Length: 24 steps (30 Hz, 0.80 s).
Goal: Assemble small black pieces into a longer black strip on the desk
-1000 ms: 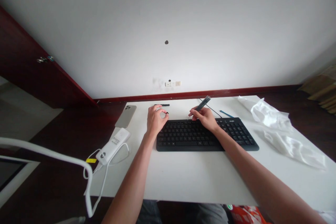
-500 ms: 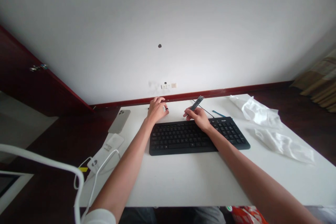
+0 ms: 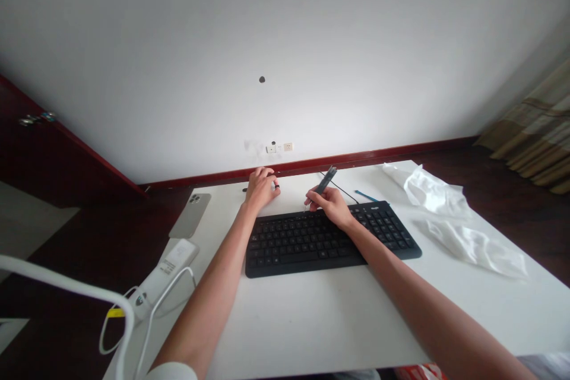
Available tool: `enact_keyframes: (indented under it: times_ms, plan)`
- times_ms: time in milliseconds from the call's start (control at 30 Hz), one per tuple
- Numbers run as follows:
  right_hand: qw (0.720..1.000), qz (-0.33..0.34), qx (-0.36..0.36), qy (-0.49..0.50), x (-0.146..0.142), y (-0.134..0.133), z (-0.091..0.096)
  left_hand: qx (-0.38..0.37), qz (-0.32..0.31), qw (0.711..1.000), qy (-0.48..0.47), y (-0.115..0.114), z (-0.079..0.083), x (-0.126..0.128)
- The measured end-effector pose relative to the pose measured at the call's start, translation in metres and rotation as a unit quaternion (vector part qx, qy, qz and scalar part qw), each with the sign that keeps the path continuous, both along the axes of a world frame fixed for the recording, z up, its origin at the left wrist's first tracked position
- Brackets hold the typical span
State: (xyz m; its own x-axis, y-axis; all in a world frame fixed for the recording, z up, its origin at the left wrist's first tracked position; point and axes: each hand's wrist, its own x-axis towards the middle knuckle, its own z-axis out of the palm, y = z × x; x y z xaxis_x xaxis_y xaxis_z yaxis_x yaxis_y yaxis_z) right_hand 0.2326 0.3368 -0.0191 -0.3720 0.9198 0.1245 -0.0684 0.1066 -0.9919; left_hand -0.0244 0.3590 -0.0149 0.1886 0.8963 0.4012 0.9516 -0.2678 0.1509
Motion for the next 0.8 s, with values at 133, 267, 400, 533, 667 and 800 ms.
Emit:
enact_keyframes:
  times_ms: [133,267,400,533,667,800]
  plan:
    - [1.000,-0.001,-0.004,-0.003,-0.001,-0.002,0.003,-0.002,-0.001,1.000,-0.007,0.001,-0.001,-0.002]
    - [1.000,-0.005,-0.016,-0.006,-0.002,-0.004,0.006,-0.010,0.005,1.000,-0.002,0.001,-0.001,-0.010]
    - [1.000,-0.003,-0.011,-0.010,-0.002,-0.004,0.005,-0.016,0.008,1.000,-0.002,0.000,-0.002,-0.017]
    - [1.000,-0.004,-0.009,-0.012,-0.002,-0.004,0.005,-0.017,0.014,1.000,-0.005,0.001,-0.004,-0.020]
    - [1.000,-0.002,-0.006,-0.014,-0.002,-0.005,0.006,-0.017,0.013,1.000,-0.006,0.002,-0.005,-0.022]
    - [1.000,-0.002,-0.003,-0.017,-0.002,-0.004,0.006,-0.024,0.013,1.000,-0.009,0.002,-0.004,-0.023]
